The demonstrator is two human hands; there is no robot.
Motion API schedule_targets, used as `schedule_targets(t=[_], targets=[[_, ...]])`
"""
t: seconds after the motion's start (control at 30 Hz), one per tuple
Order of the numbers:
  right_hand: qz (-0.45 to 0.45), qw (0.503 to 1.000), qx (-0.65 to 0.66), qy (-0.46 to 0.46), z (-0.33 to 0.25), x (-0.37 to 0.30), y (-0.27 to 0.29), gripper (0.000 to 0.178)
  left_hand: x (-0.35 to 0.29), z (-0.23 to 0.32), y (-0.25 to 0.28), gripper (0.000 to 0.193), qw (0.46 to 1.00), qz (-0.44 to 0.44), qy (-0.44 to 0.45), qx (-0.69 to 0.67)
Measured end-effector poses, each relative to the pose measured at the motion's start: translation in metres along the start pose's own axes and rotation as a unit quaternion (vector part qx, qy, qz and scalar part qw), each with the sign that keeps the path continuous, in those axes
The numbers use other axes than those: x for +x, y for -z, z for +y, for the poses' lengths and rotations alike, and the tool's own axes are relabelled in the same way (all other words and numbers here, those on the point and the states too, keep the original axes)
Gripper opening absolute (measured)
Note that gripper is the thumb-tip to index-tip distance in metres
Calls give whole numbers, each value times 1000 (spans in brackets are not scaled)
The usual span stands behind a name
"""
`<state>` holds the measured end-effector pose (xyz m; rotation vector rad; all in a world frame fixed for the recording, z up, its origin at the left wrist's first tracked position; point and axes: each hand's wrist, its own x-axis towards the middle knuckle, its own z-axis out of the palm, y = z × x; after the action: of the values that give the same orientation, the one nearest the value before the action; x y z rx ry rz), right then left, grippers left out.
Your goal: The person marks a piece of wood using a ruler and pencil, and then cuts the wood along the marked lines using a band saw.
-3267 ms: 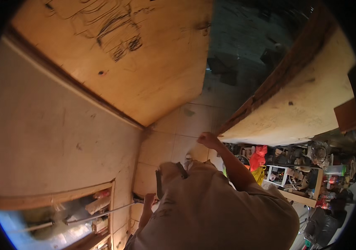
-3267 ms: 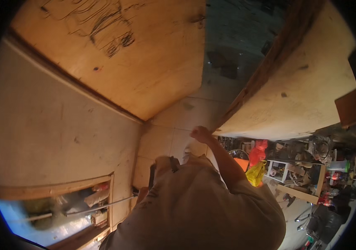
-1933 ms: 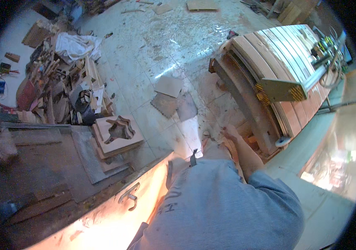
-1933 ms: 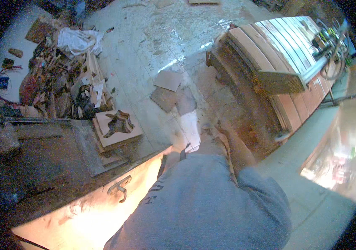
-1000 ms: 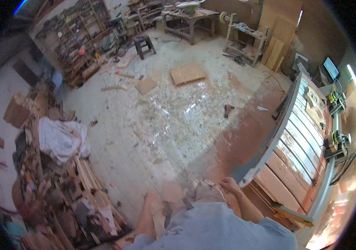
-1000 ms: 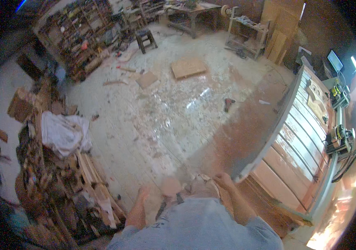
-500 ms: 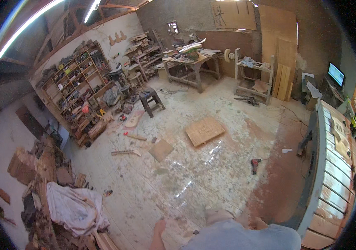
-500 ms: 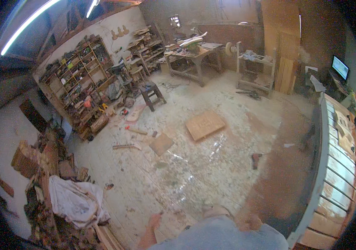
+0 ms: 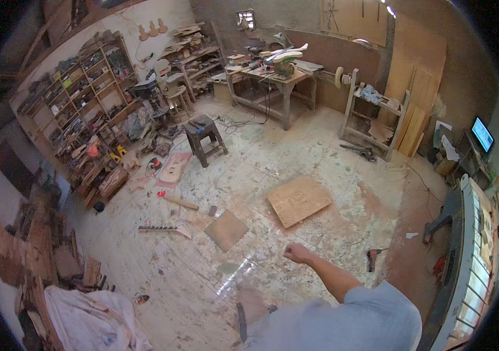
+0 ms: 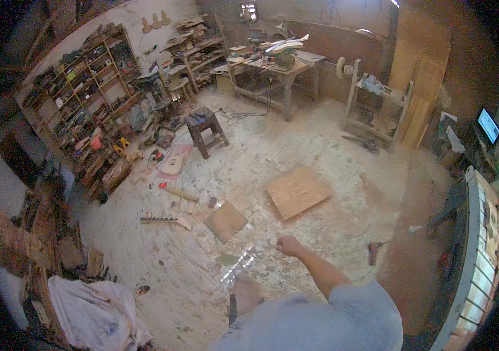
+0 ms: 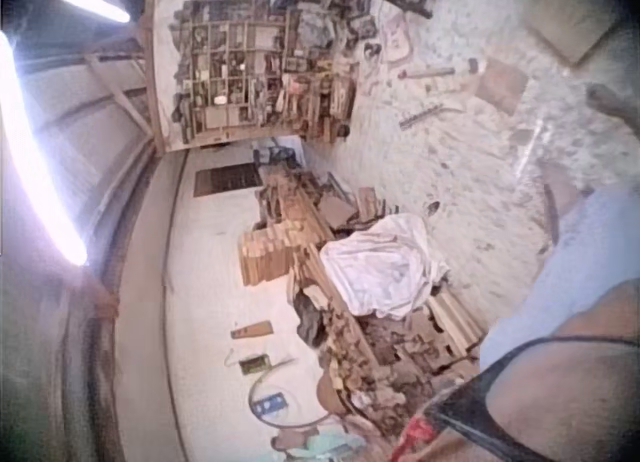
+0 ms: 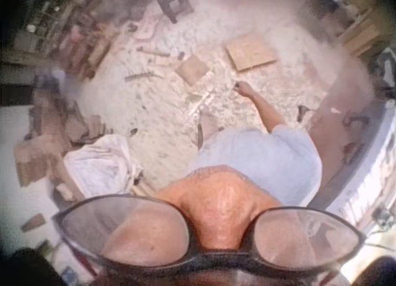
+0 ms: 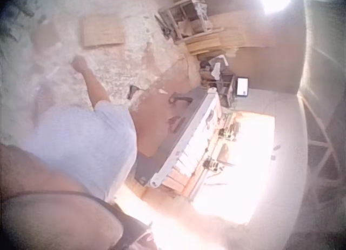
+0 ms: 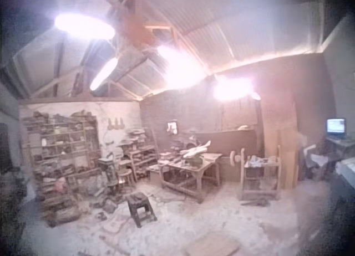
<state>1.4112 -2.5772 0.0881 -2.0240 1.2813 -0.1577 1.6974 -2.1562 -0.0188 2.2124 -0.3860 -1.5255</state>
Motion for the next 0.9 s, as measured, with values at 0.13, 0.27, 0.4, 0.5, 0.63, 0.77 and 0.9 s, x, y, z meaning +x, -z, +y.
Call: schedule_targets(t=[0.13, 0.27, 0.4, 0.5, 0.63, 0.77, 0.9], targets=[[-68, 988, -114, -82, 77, 21, -31, 48, 116, 132, 83, 28, 990, -40, -73, 118], [-104, 951, -53, -286, 108, 12, -26, 44, 253, 325, 206, 31, 907, 37, -208, 365], [-50, 904, -54, -421, 185, 12, -8, 41, 376, 527, 230, 36, 939, 127, -293, 130], [-148, 815, 106, -551, 157, 87, -16, 44, 413, 623, 256, 29, 941, 146, -286, 109], [-96, 905, 4, -414, 208, 224, 23, 42, 476, 701, 227, 28, 927, 106, -308, 187], [2, 973, -21, -228, 147, 472, 139, 45, 460, 719, 214, 27, 990, 29, -71, 120], [96, 988, 77, -98, 78, 653, 297, 36, 493, 724, 182, 28, 894, -138, -119, 410]])
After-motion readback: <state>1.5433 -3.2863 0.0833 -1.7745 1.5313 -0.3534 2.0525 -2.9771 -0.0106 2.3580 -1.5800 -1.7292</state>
